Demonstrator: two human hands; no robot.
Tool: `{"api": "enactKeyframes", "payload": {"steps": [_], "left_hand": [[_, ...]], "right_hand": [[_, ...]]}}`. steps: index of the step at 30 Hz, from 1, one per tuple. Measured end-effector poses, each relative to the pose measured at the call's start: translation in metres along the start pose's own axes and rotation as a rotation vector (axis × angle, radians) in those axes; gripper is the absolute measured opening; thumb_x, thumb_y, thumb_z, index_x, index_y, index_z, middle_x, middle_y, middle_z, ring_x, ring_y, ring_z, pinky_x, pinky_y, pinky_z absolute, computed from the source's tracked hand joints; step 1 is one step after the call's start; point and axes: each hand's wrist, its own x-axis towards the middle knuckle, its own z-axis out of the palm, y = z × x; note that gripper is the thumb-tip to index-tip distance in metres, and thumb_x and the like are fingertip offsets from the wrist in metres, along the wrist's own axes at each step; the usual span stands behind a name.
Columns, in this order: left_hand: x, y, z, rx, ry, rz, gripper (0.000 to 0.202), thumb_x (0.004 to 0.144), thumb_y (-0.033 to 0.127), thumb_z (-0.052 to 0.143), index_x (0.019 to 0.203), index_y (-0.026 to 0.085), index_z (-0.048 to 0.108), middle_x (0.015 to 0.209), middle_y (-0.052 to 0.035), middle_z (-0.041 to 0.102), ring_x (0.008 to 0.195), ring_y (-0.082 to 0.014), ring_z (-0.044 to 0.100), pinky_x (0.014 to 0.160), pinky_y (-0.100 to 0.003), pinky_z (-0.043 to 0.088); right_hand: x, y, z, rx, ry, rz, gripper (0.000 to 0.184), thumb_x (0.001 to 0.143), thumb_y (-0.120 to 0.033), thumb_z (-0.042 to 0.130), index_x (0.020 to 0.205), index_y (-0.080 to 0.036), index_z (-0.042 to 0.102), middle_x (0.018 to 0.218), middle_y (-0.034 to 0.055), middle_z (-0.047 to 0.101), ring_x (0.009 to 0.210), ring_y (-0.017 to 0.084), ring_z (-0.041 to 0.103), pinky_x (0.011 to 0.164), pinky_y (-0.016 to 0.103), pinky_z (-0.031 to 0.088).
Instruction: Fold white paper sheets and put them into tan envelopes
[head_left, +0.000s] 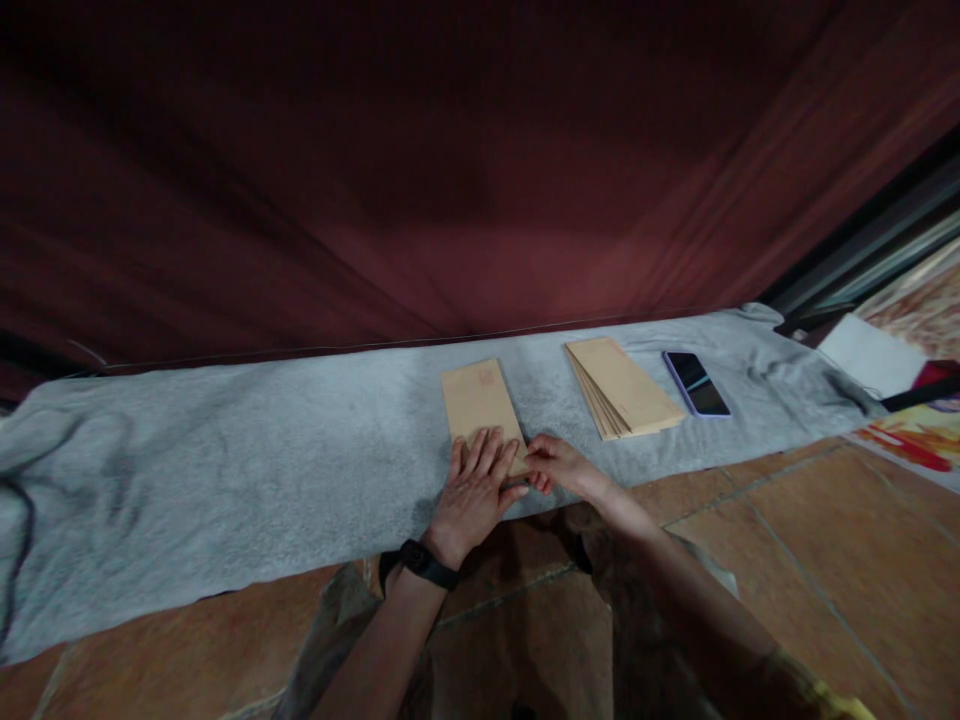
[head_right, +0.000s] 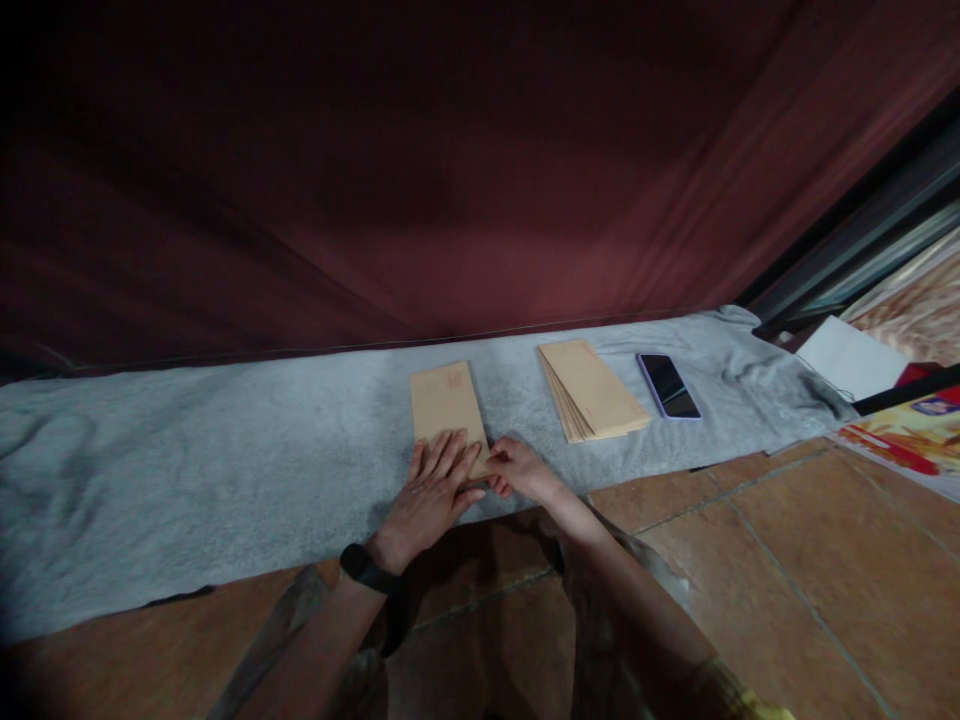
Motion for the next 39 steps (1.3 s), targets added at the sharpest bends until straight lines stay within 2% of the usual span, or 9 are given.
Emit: {"api": "enactKeyframes", "payload": {"steps": [4, 7, 9, 11, 13, 17, 25, 34, 39], "left_hand": [[-0.003, -0.003, 0.0, 0.001, -0.026, -0.022, 0.065, 0.096, 0.059, 0.037, 0.151, 0.025, 0.036, 0.162, -0.0101, 0.031, 0.151, -0.0311, 0.023, 0.119, -0.063, 0.023], [-0.005, -0.003, 0.003, 0.004, -0.013, -0.023, 0.065, 0.098, 0.057, 0.035, 0.152, 0.022, 0.035, 0.162, -0.0111, 0.03, 0.151, -0.0293, 0.023, 0.12, -0.059, 0.023], [-0.005, -0.003, 0.006, 0.012, 0.008, -0.017, 0.067, 0.097, 0.057, 0.037, 0.153, 0.019, 0.033, 0.162, -0.0132, 0.03, 0.152, -0.0283, 0.022, 0.121, -0.057, 0.023], [-0.006, -0.003, 0.01, 0.019, 0.022, -0.009, 0.072, 0.096, 0.058, 0.039, 0.153, 0.014, 0.031, 0.161, -0.0164, 0.03, 0.152, -0.0282, 0.022, 0.122, -0.055, 0.023], [-0.009, -0.006, 0.012, 0.023, 0.018, 0.001, 0.077, 0.095, 0.059, 0.041, 0.153, 0.01, 0.031, 0.16, -0.0186, 0.032, 0.151, -0.0284, 0.023, 0.122, -0.054, 0.025], [-0.017, -0.017, 0.014, 0.03, 0.005, 0.044, 0.078, 0.093, 0.058, 0.047, 0.153, 0.011, 0.031, 0.16, -0.0173, 0.033, 0.15, -0.028, 0.026, 0.121, -0.051, 0.029], [-0.033, -0.035, 0.009, -0.013, 0.045, 0.082, 0.063, 0.096, 0.042, 0.05, 0.151, 0.016, 0.033, 0.158, -0.0145, 0.038, 0.148, -0.0259, 0.032, 0.117, -0.047, 0.038], [-0.034, -0.035, 0.001, -0.168, 0.069, 0.017, 0.043, 0.096, 0.033, 0.05, 0.137, 0.018, 0.047, 0.147, -0.0136, 0.053, 0.14, -0.0246, 0.046, 0.113, -0.046, 0.044], [-0.033, -0.034, -0.002, -0.258, 0.089, -0.045, 0.025, 0.098, 0.027, 0.044, 0.121, 0.021, 0.054, 0.141, -0.0113, 0.057, 0.133, -0.0234, 0.053, 0.111, -0.045, 0.048]], "right_hand": [[-0.006, 0.002, -0.001, -0.343, 0.197, -0.15, 0.006, 0.088, -0.026, 0.057, 0.09, -0.021, 0.06, 0.061, -0.0018, 0.062, 0.055, 0.017, 0.062, 0.056, 0.029, 0.051], [-0.009, -0.002, 0.002, -0.588, 0.385, -0.338, 0.018, 0.092, -0.022, 0.054, 0.106, -0.02, 0.064, 0.088, 0.0072, 0.071, 0.086, 0.023, 0.069, 0.081, 0.037, 0.054], [-0.01, -0.005, 0.008, -0.651, 0.359, -0.509, 0.031, 0.097, -0.023, 0.047, 0.124, -0.019, 0.061, 0.119, 0.0134, 0.068, 0.113, 0.025, 0.063, 0.098, 0.041, 0.049], [-0.01, -0.008, 0.016, -0.704, 0.241, -0.661, 0.042, 0.101, -0.025, 0.042, 0.141, -0.019, 0.051, 0.145, 0.0145, 0.053, 0.135, 0.024, 0.048, 0.113, 0.044, 0.039], [-0.011, -0.006, 0.023, -0.79, 0.142, -0.715, 0.048, 0.103, -0.031, 0.041, 0.15, -0.02, 0.041, 0.154, 0.0134, 0.043, 0.145, 0.024, 0.036, 0.119, 0.049, 0.029], [-0.016, 0.003, 0.022, -0.893, 0.082, -0.722, 0.056, 0.103, -0.039, 0.045, 0.154, -0.02, 0.033, 0.156, 0.0142, 0.04, 0.146, 0.026, 0.034, 0.122, 0.051, 0.023], [-0.025, 0.004, 0.0, -0.892, -0.005, -0.756, 0.062, 0.094, -0.035, 0.062, 0.15, -0.02, 0.041, 0.157, 0.0152, 0.039, 0.145, 0.026, 0.035, 0.121, 0.048, 0.025], [-0.021, 0.001, -0.001, -0.735, 0.041, -0.735, 0.027, 0.09, -0.021, 0.065, 0.116, -0.021, 0.061, 0.141, 0.0116, 0.057, 0.132, 0.023, 0.051, 0.116, 0.046, 0.034], [-0.022, -0.001, 0.0, -0.718, 0.082, -0.702, 0.006, 0.095, -0.019, 0.058, 0.098, -0.02, 0.063, 0.134, 0.0101, 0.06, 0.127, 0.023, 0.053, 0.109, 0.042, 0.041]]}}
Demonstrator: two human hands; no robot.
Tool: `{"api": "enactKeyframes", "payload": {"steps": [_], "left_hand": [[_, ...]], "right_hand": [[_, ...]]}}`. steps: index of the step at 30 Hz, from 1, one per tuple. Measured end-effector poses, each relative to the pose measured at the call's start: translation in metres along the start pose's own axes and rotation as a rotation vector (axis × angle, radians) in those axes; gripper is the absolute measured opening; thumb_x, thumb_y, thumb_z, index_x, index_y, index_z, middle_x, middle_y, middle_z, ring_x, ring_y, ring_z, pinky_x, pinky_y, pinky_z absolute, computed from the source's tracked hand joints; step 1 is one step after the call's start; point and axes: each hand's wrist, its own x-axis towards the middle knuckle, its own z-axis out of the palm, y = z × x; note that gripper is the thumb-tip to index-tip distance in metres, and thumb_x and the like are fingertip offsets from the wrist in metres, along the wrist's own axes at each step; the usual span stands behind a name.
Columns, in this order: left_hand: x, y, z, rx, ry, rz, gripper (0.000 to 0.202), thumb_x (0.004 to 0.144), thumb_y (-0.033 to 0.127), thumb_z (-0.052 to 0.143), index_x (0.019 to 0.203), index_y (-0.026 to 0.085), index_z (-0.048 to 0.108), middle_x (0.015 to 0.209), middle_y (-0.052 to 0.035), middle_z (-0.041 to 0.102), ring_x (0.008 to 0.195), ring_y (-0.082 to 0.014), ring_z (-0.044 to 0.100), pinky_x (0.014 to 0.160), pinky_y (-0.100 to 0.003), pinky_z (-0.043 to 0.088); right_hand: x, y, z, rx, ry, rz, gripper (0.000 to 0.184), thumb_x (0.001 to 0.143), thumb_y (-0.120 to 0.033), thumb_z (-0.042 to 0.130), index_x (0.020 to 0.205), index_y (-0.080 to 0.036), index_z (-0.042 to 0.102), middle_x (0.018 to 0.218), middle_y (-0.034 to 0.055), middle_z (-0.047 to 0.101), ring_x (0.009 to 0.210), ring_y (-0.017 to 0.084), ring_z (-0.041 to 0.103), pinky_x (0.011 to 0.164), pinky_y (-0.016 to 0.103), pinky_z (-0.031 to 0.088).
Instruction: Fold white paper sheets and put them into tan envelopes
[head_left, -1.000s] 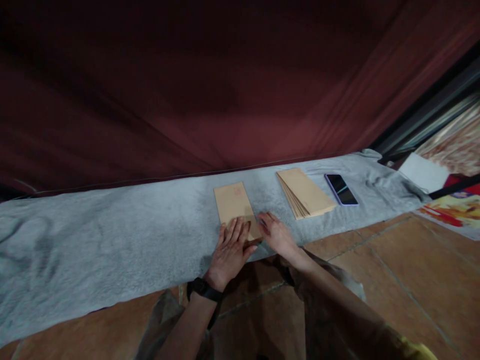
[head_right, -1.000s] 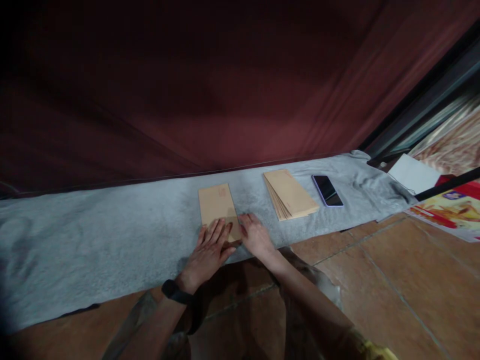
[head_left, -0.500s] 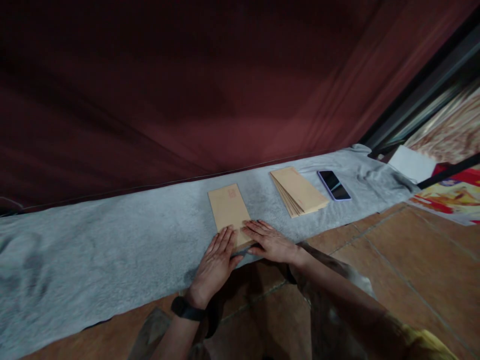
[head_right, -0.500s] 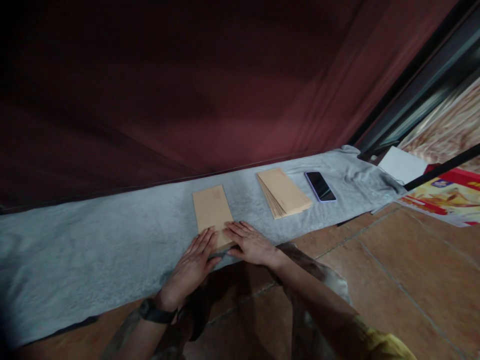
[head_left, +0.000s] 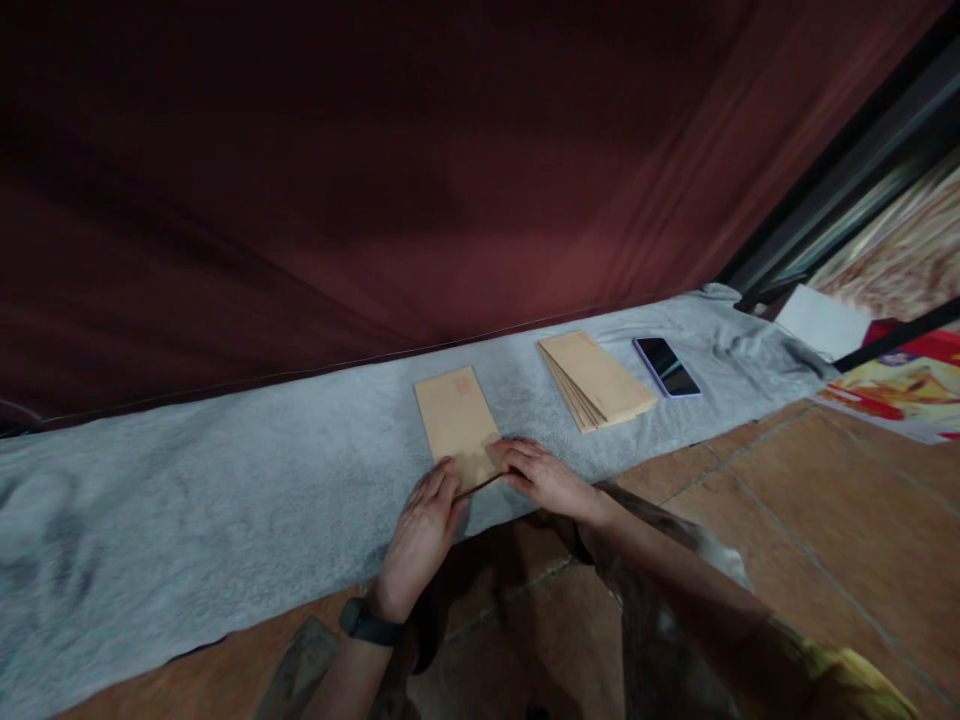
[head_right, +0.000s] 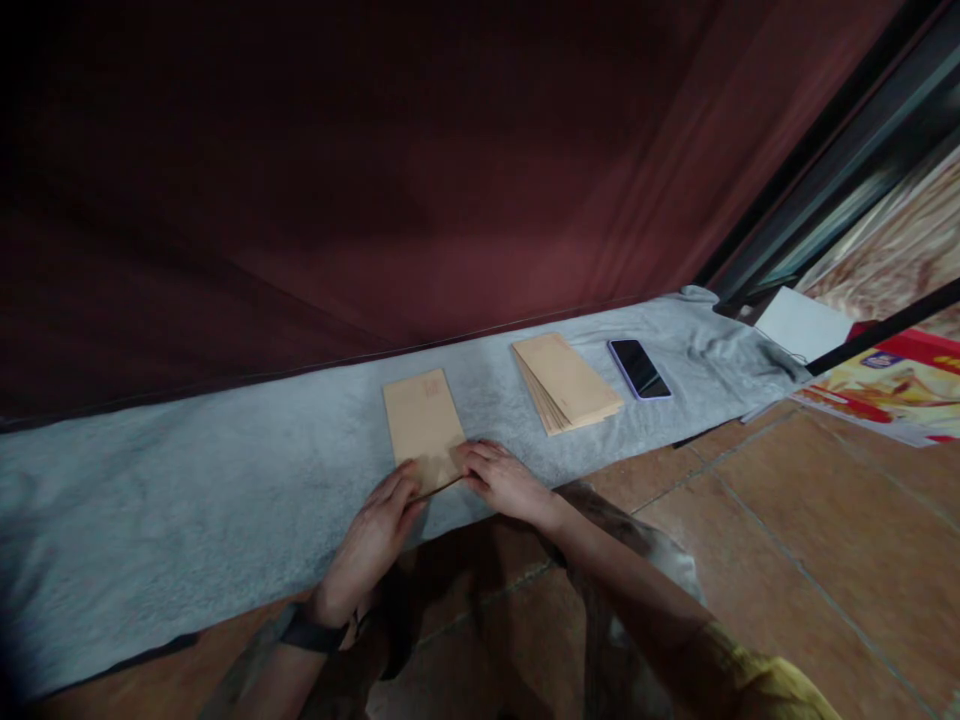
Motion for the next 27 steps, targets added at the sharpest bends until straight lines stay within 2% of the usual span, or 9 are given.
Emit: {"api": "enactKeyframes", "payload": {"steps": [9, 13, 20, 27], "left_hand": [[0.002, 0.001, 0.005, 0.023, 0.08, -0.047, 0.019, 0.099, 0.023, 0.038, 0.101, 0.019, 0.056, 0.134, -0.0114, 0.059, 0.132, -0.0235, 0.053, 0.112, -0.045, 0.047], [0.003, 0.002, 0.007, 0.053, 0.094, -0.075, 0.019, 0.098, 0.024, 0.038, 0.098, 0.019, 0.056, 0.132, -0.0131, 0.058, 0.132, -0.0243, 0.052, 0.111, -0.044, 0.048], [0.004, 0.002, 0.009, 0.085, 0.111, -0.085, 0.02, 0.096, 0.022, 0.038, 0.1, 0.018, 0.057, 0.129, -0.0139, 0.059, 0.127, -0.0264, 0.055, 0.106, -0.045, 0.051], [0.007, 0.005, 0.008, 0.08, 0.146, -0.095, 0.015, 0.094, 0.021, 0.04, 0.096, 0.019, 0.055, 0.123, -0.0132, 0.06, 0.12, -0.0265, 0.058, 0.101, -0.047, 0.052]], "right_hand": [[0.0, 0.001, 0.004, -0.059, 0.011, 0.017, 0.018, 0.099, -0.023, 0.049, 0.112, -0.018, 0.062, 0.135, 0.0124, 0.057, 0.127, 0.024, 0.051, 0.109, 0.043, 0.041], [0.0, 0.0, 0.005, -0.066, 0.037, 0.04, 0.021, 0.099, -0.024, 0.05, 0.115, -0.018, 0.061, 0.133, 0.0124, 0.057, 0.126, 0.024, 0.052, 0.109, 0.042, 0.042], [0.0, 0.001, 0.008, -0.082, 0.06, 0.056, 0.015, 0.098, -0.022, 0.051, 0.105, -0.016, 0.062, 0.129, 0.0143, 0.056, 0.124, 0.025, 0.052, 0.107, 0.042, 0.043], [0.001, 0.005, 0.011, -0.113, 0.106, 0.047, 0.004, 0.094, -0.021, 0.058, 0.097, -0.018, 0.059, 0.125, 0.0116, 0.056, 0.12, 0.023, 0.053, 0.104, 0.042, 0.045]]}}
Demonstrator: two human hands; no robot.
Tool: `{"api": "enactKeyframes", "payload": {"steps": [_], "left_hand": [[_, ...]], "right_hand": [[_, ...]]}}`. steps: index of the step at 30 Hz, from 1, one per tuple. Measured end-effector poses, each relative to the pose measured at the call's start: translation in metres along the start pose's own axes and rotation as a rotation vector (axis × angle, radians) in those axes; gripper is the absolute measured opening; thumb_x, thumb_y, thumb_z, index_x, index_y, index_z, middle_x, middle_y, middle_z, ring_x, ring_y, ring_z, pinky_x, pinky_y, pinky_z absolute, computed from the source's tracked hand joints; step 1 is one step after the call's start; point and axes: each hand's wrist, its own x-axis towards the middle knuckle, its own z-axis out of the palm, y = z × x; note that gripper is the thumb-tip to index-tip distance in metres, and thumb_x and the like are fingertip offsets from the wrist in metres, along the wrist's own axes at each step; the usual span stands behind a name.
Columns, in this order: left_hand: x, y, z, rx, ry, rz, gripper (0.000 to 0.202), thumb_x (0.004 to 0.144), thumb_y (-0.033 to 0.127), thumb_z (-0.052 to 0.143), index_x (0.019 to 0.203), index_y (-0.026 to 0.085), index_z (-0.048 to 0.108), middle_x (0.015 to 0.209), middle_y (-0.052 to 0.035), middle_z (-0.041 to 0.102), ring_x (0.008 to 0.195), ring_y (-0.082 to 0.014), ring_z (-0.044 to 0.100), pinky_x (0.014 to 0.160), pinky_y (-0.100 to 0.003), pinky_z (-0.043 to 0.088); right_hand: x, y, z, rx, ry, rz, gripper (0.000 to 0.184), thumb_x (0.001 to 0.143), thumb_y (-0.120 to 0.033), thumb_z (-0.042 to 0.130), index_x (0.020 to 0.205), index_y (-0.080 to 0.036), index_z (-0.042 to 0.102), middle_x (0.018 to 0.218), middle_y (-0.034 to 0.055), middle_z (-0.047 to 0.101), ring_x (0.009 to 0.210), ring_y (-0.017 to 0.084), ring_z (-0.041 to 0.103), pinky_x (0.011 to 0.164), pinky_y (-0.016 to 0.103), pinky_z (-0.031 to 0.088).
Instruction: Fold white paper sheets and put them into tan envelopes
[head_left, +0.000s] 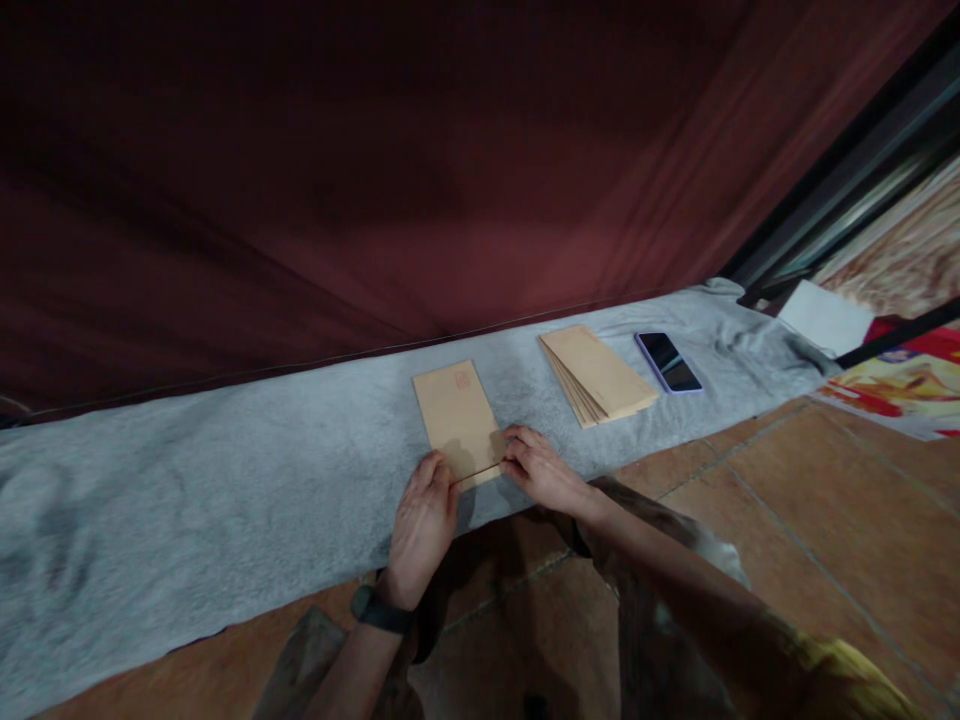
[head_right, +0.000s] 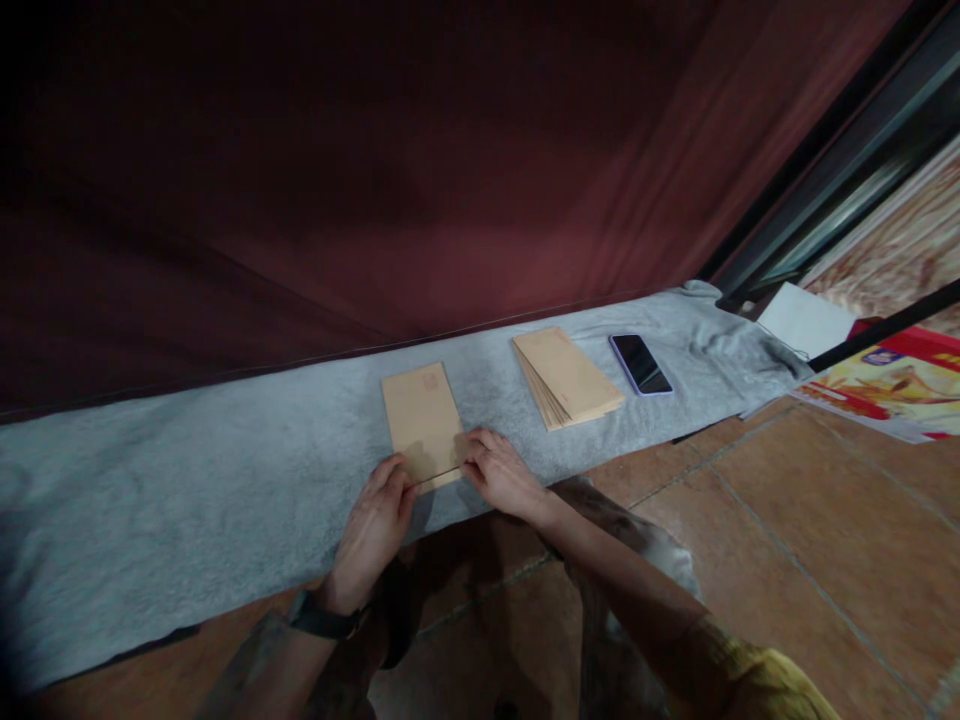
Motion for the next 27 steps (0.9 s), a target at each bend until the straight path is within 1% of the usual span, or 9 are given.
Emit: {"api": "enactKeyframes", "payload": {"steps": [7, 11, 13, 16, 18, 21, 22, 24, 27], "left_hand": [[0.001, 0.0, -0.001, -0.015, -0.005, -0.027, 0.011, 0.093, 0.019, 0.044, 0.09, 0.02, 0.054, 0.123, -0.0134, 0.059, 0.118, -0.027, 0.058, 0.101, -0.047, 0.051], [0.002, -0.002, -0.003, -0.075, -0.015, -0.03, 0.011, 0.091, 0.015, 0.045, 0.096, 0.02, 0.054, 0.12, -0.0116, 0.059, 0.117, -0.0259, 0.058, 0.102, -0.047, 0.052], [0.001, -0.004, -0.002, -0.09, 0.005, -0.015, 0.02, 0.09, 0.013, 0.045, 0.107, 0.019, 0.054, 0.124, -0.0116, 0.057, 0.121, -0.0258, 0.056, 0.104, -0.047, 0.05], [0.0, -0.005, -0.001, -0.062, 0.011, 0.039, 0.036, 0.09, 0.01, 0.042, 0.124, 0.019, 0.051, 0.139, -0.0128, 0.051, 0.134, -0.0266, 0.047, 0.11, -0.05, 0.046], [-0.001, -0.001, 0.0, -0.047, -0.02, 0.097, 0.046, 0.09, 0.005, 0.036, 0.13, 0.02, 0.05, 0.148, -0.0112, 0.047, 0.141, -0.025, 0.041, 0.114, -0.049, 0.043], [-0.005, 0.012, 0.002, -0.024, -0.092, 0.219, 0.058, 0.088, -0.001, 0.031, 0.139, 0.022, 0.047, 0.155, -0.0076, 0.043, 0.146, -0.0213, 0.035, 0.117, -0.045, 0.041], [-0.007, 0.018, 0.003, -0.007, -0.115, 0.26, 0.057, 0.09, 0.002, 0.032, 0.143, 0.021, 0.044, 0.155, -0.0075, 0.043, 0.147, -0.0213, 0.035, 0.117, -0.045, 0.041], [-0.011, 0.028, 0.007, 0.039, -0.151, 0.313, 0.053, 0.096, 0.015, 0.041, 0.149, 0.019, 0.038, 0.156, -0.0087, 0.043, 0.147, -0.023, 0.034, 0.117, -0.045, 0.04], [-0.018, 0.036, 0.013, 0.098, -0.179, 0.336, 0.067, 0.095, 0.039, 0.052, 0.154, 0.016, 0.028, 0.158, -0.0114, 0.038, 0.148, -0.0254, 0.032, 0.118, -0.047, 0.038]], "right_hand": [[0.0, 0.003, 0.004, -0.011, 0.041, 0.009, 0.003, 0.093, -0.02, 0.059, 0.091, -0.019, 0.058, 0.12, 0.0112, 0.057, 0.12, 0.024, 0.053, 0.102, 0.042, 0.046], [0.001, 0.003, 0.006, -0.027, 0.064, 0.018, 0.002, 0.092, -0.02, 0.059, 0.092, -0.018, 0.058, 0.119, 0.0113, 0.058, 0.116, 0.024, 0.054, 0.1, 0.043, 0.046], [0.001, 0.003, 0.006, -0.03, 0.07, 0.02, 0.002, 0.092, -0.02, 0.059, 0.092, -0.018, 0.058, 0.118, 0.0114, 0.058, 0.114, 0.024, 0.054, 0.099, 0.042, 0.047], [0.002, 0.002, 0.005, -0.022, 0.075, 0.017, 0.003, 0.091, -0.019, 0.06, 0.094, -0.018, 0.059, 0.117, 0.0113, 0.059, 0.111, 0.024, 0.055, 0.097, 0.041, 0.047], [0.002, 0.003, 0.005, -0.016, 0.086, 0.015, 0.005, 0.09, -0.018, 0.061, 0.094, -0.018, 0.059, 0.115, 0.011, 0.059, 0.11, 0.024, 0.056, 0.096, 0.041, 0.048], [0.002, 0.003, 0.006, -0.003, 0.105, 0.011, 0.007, 0.088, -0.017, 0.062, 0.094, -0.019, 0.059, 0.114, 0.0104, 0.06, 0.111, 0.024, 0.055, 0.096, 0.041, 0.047], [0.001, 0.004, 0.006, 0.002, 0.106, 0.011, 0.007, 0.088, -0.017, 0.062, 0.094, -0.019, 0.059, 0.114, 0.0103, 0.06, 0.111, 0.024, 0.055, 0.096, 0.042, 0.047], [0.001, 0.004, 0.007, 0.009, 0.102, 0.013, 0.007, 0.088, -0.016, 0.062, 0.094, -0.019, 0.059, 0.115, 0.0104, 0.06, 0.111, 0.024, 0.056, 0.095, 0.041, 0.047], [0.0, 0.006, 0.008, 0.006, 0.096, 0.018, 0.006, 0.089, -0.017, 0.061, 0.094, -0.019, 0.058, 0.117, 0.0112, 0.059, 0.111, 0.024, 0.056, 0.095, 0.042, 0.047]]}}
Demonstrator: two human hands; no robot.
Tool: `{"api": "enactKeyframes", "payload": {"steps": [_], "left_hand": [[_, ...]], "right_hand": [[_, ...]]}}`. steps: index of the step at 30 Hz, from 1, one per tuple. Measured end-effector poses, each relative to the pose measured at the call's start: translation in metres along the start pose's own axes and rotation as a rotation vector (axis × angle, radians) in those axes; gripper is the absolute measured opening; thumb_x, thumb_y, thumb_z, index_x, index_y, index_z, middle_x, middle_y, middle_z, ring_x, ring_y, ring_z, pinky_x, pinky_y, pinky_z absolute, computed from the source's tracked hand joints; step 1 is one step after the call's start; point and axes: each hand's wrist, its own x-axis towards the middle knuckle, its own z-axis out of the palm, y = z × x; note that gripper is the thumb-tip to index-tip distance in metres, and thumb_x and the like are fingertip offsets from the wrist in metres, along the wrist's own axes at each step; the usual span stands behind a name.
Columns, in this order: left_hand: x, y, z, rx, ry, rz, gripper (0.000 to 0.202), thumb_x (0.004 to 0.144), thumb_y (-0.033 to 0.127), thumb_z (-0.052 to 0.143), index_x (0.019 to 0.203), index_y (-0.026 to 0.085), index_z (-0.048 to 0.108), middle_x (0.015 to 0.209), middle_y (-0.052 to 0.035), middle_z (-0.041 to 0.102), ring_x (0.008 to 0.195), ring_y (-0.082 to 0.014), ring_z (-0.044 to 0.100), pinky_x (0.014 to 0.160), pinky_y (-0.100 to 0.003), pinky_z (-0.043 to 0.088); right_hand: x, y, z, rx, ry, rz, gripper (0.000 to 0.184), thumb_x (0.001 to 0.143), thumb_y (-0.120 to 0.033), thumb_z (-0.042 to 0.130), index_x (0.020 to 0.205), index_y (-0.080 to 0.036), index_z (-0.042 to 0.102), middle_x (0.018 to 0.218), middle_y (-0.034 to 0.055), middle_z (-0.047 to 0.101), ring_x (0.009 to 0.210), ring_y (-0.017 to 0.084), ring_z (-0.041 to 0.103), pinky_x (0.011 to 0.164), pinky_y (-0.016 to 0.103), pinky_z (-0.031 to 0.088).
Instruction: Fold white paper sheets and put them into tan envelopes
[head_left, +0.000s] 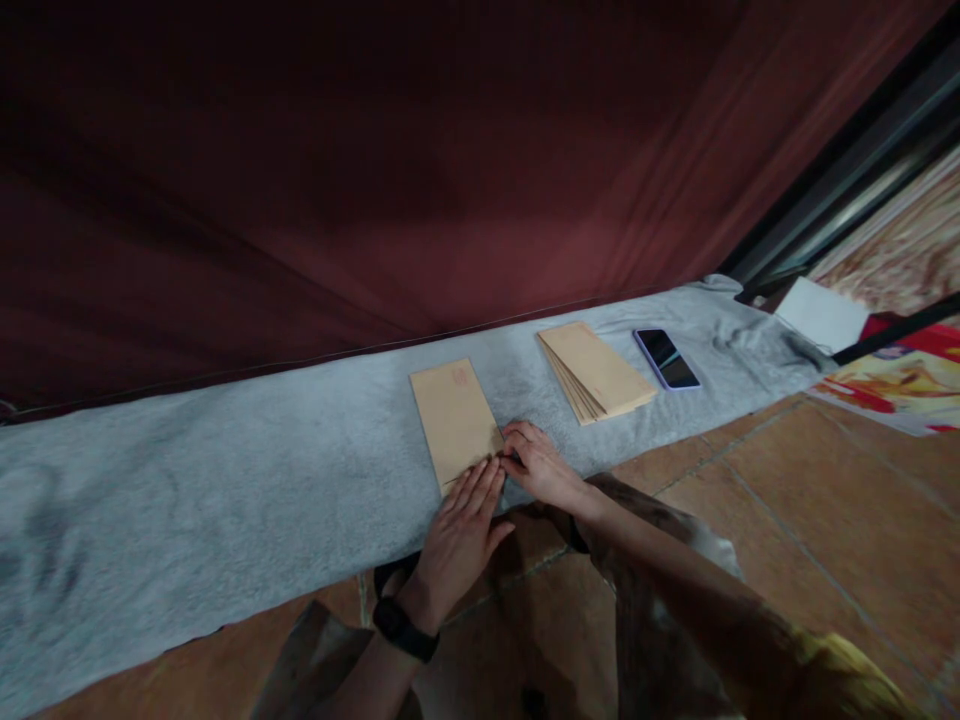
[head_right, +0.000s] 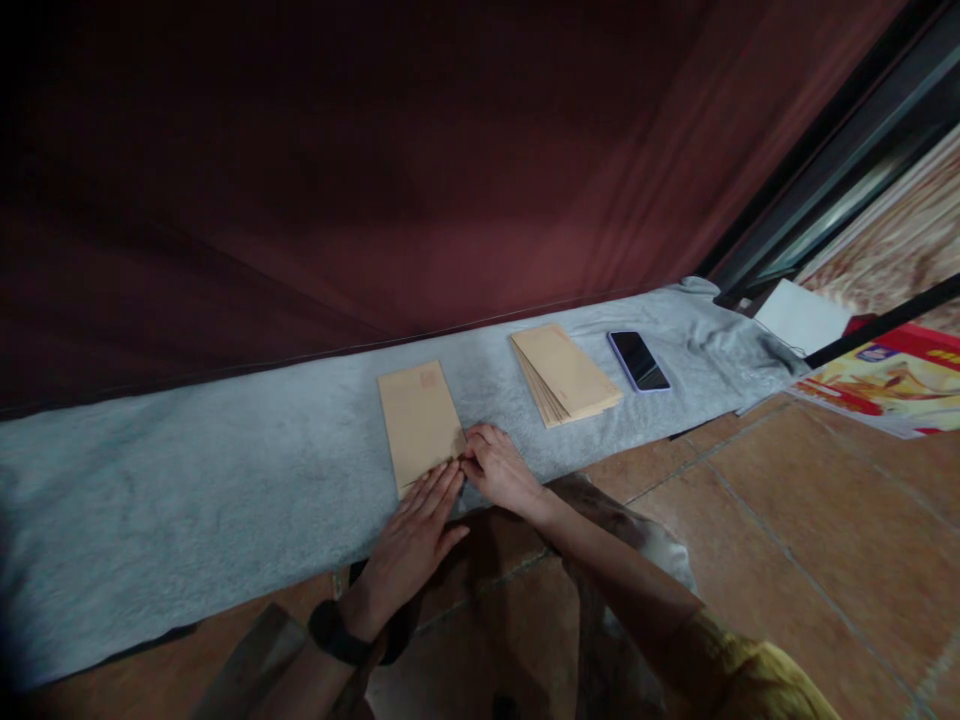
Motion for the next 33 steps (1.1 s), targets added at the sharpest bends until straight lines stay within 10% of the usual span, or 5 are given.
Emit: {"api": "enactKeyframes", "payload": {"steps": [11, 18, 33], "left_hand": [[-0.008, 0.001, 0.007, 0.023, 0.011, -0.042, 0.077, 0.093, 0.045, 0.056, 0.154, 0.011, 0.025, 0.159, -0.0182, 0.035, 0.149, -0.0278, 0.028, 0.119, -0.049, 0.035], [-0.016, 0.0, 0.022, 0.008, 0.053, -0.056, 0.079, 0.089, 0.027, 0.059, 0.155, 0.008, 0.021, 0.153, -0.024, 0.042, 0.146, -0.0313, 0.034, 0.116, -0.053, 0.039], [-0.023, 0.0, 0.013, 0.015, 0.04, -0.128, 0.083, 0.093, 0.037, 0.053, 0.158, 0.012, 0.008, 0.159, -0.0216, 0.033, 0.148, -0.031, 0.031, 0.116, -0.053, 0.038]], "right_hand": [[-0.005, -0.023, -0.008, -0.001, -0.004, -0.058, 0.025, 0.1, -0.022, 0.045, 0.121, -0.016, 0.059, 0.131, 0.0142, 0.059, 0.128, 0.024, 0.051, 0.108, 0.046, 0.044], [-0.028, -0.049, 0.012, -0.061, -0.222, -0.277, 0.06, 0.102, -0.035, 0.043, 0.154, -0.008, 0.03, 0.158, 0.0173, 0.034, 0.15, 0.026, 0.024, 0.122, 0.045, 0.03], [-0.037, -0.041, 0.014, -0.158, -0.227, -0.278, 0.076, 0.101, -0.05, 0.042, 0.157, -0.004, 0.018, 0.16, 0.0201, 0.029, 0.151, 0.027, 0.022, 0.123, 0.046, 0.027]]}}
